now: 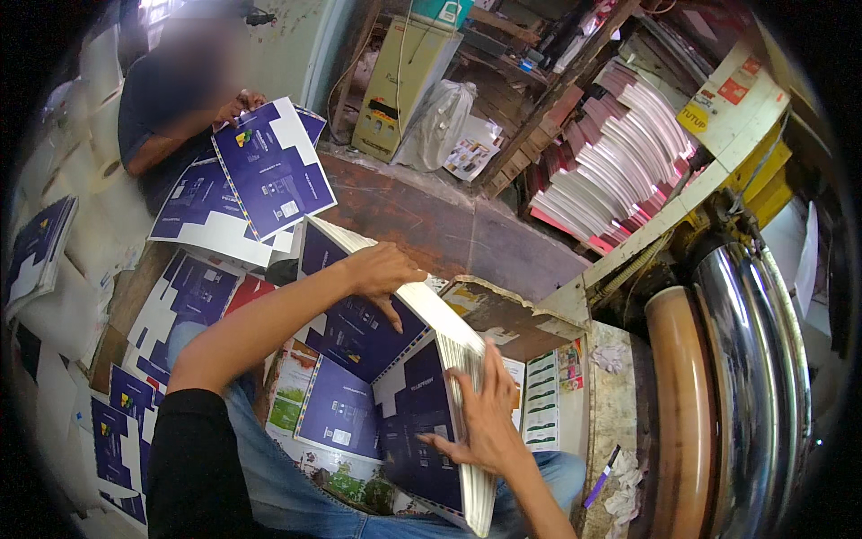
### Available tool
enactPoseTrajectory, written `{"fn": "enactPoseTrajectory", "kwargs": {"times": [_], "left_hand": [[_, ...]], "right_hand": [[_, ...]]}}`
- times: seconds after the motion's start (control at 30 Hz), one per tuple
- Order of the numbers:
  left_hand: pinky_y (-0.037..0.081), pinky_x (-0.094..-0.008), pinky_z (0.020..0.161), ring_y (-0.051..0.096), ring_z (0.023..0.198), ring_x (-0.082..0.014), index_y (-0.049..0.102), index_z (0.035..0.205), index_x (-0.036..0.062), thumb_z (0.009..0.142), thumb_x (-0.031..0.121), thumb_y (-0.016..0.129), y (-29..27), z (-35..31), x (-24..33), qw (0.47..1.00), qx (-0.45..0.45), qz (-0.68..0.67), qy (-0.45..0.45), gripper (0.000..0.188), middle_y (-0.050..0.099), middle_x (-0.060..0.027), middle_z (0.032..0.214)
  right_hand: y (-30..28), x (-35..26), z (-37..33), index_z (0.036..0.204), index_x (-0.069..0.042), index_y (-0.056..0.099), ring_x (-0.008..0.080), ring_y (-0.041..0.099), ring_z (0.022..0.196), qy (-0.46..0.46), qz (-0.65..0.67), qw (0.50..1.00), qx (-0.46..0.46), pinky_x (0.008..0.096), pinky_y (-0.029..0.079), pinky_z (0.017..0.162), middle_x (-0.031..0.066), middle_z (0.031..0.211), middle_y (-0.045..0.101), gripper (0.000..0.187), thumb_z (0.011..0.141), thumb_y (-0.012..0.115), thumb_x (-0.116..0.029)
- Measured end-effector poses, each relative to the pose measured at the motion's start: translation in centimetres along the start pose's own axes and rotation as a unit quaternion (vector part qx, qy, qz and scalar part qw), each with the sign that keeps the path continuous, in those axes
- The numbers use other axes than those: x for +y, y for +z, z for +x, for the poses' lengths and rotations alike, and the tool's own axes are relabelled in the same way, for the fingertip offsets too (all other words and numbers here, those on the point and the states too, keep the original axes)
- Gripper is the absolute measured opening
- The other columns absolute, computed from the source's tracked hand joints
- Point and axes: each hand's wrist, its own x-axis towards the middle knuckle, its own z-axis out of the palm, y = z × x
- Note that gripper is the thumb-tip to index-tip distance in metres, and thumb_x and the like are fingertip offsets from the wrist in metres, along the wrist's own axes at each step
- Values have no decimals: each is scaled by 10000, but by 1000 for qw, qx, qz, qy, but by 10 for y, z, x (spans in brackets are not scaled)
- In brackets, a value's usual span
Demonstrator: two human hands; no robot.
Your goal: The person organizes and fans through a large stack of printed paper sheets by hand while sitting on the floor of a manufacturing facility.
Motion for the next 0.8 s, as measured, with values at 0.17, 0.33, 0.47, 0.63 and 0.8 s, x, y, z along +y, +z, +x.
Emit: {"fn": "enactPoseTrajectory", "kwargs": {"times": [0.17,0.33,0.47,0.63,0.8], "left_hand": [[505,-472,716,672,834,-374,589,908,48,569,695,824,-5,-8,10,1000,-12,15,-18,767,673,-128,864],[529,-485,761,685,875,-386,599,910,45,566,696,826,-7,-4,6,999,-21,-5,-33,771,686,-137,873],[540,-488,780,689,903,-389,609,923,44,562,692,830,-5,0,9,998,-28,3,-49,775,695,-147,886],[523,-490,799,689,886,-383,614,939,53,575,696,824,-5,0,13,998,-10,-6,-54,769,688,-146,881],[499,-487,757,672,823,-378,587,903,59,590,694,819,0,-7,21,996,-27,18,-80,745,673,-127,847]], "right_hand": [[4,-2,-44,1528,87,13,528,329,1397,243,58,965,-78,557,383,1088,451,1462,288,1439,548,923,-444],[5,34,-43,1383,83,435,439,705,954,258,109,960,-31,446,560,872,317,1056,692,1075,562,921,-411],[2,65,-37,1077,60,616,401,719,861,260,45,965,15,471,558,752,282,918,711,758,599,909,-449],[4,104,-25,983,67,588,433,700,823,224,11,975,7,480,554,698,288,843,681,711,620,927,-441],[10,127,-6,1031,74,507,456,647,917,195,41,980,19,501,524,791,322,978,634,683,689,916,-353]]}}
